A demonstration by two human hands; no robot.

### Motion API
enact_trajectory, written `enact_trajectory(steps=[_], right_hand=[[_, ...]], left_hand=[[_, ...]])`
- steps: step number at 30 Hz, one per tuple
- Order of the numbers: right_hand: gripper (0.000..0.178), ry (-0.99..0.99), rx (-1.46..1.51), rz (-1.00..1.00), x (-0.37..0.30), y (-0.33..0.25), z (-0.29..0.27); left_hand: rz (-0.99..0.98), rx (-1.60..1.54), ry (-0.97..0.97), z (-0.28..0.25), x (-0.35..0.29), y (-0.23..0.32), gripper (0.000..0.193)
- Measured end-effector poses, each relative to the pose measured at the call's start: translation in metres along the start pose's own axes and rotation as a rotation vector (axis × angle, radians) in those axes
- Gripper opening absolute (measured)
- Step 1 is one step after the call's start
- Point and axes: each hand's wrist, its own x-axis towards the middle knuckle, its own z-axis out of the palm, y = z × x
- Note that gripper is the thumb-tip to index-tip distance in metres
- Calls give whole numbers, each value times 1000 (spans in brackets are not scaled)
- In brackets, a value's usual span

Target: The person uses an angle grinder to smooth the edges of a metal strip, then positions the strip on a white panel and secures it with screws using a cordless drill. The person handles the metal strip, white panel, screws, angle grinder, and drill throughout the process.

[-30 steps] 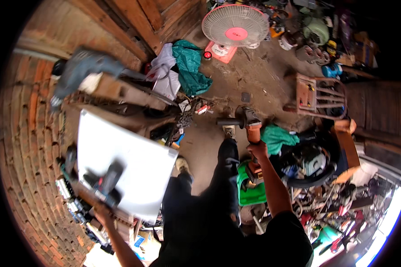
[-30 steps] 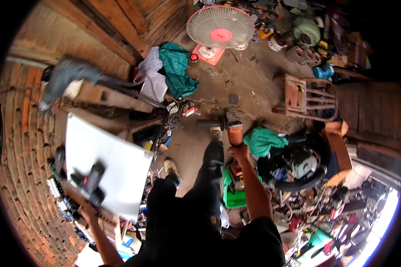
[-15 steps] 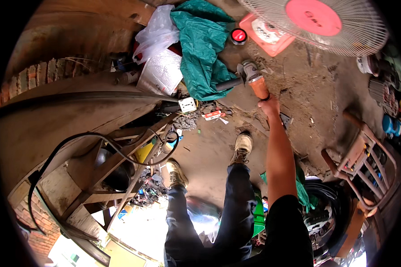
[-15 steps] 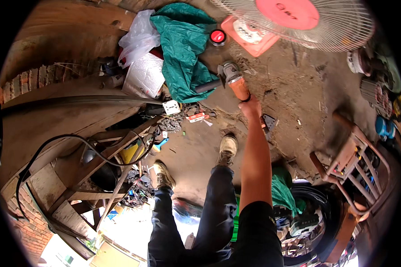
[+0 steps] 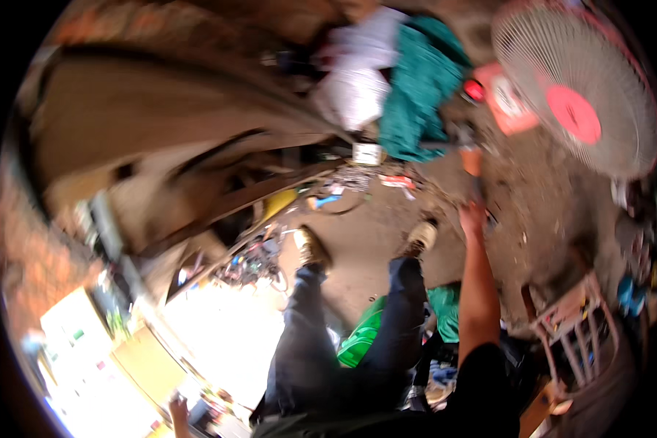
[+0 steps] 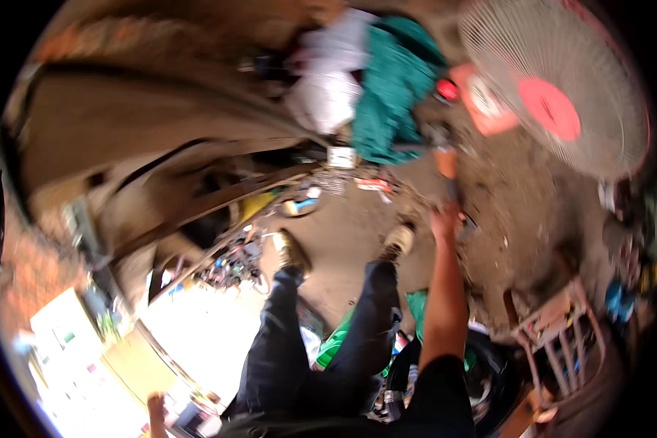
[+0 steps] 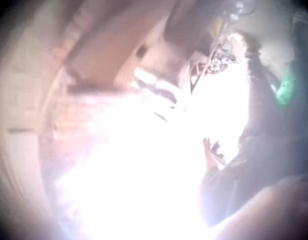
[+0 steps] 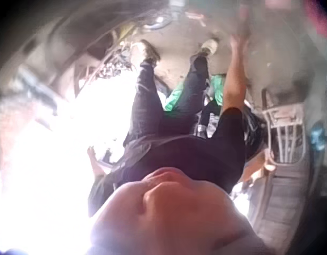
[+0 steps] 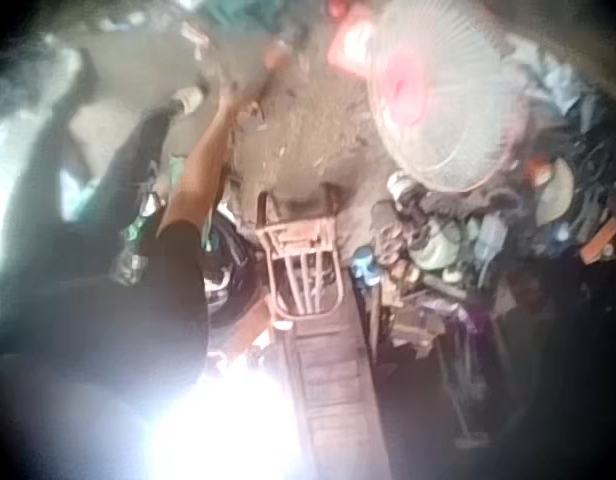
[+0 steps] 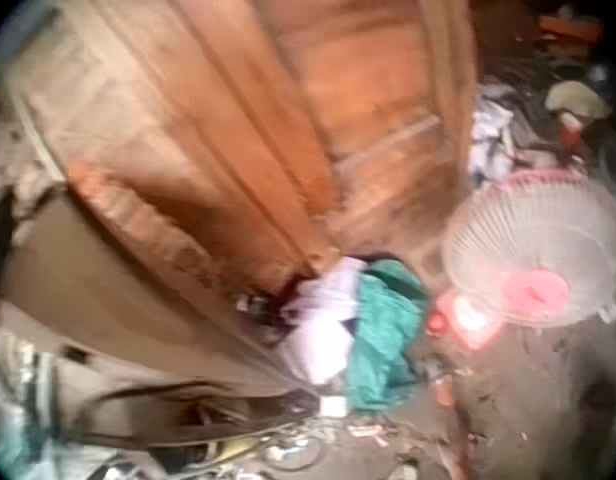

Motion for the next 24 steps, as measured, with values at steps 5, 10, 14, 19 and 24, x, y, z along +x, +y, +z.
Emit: enact_trajectory(steps=[5, 10, 14, 19, 24], right_hand=[[44, -309, -289, -217, -131, -8, -65], [15, -531, 333, 135, -227, -74, -143], [17, -443, 498, -21, -295, -177, -193], [15, -289, 665, -322, -391, -331, -235], [19, -167, 588, -585, -507, -452, -232]], left_hand=[[160, -73, 226, 69, 46, -34, 44], [134, -544, 188, 53, 52, 34, 44], [363, -922, 166, 11, 97, 96, 40], [584, -982, 94, -20, 168, 168, 50], [642, -715, 252, -34, 172, 220, 67]])
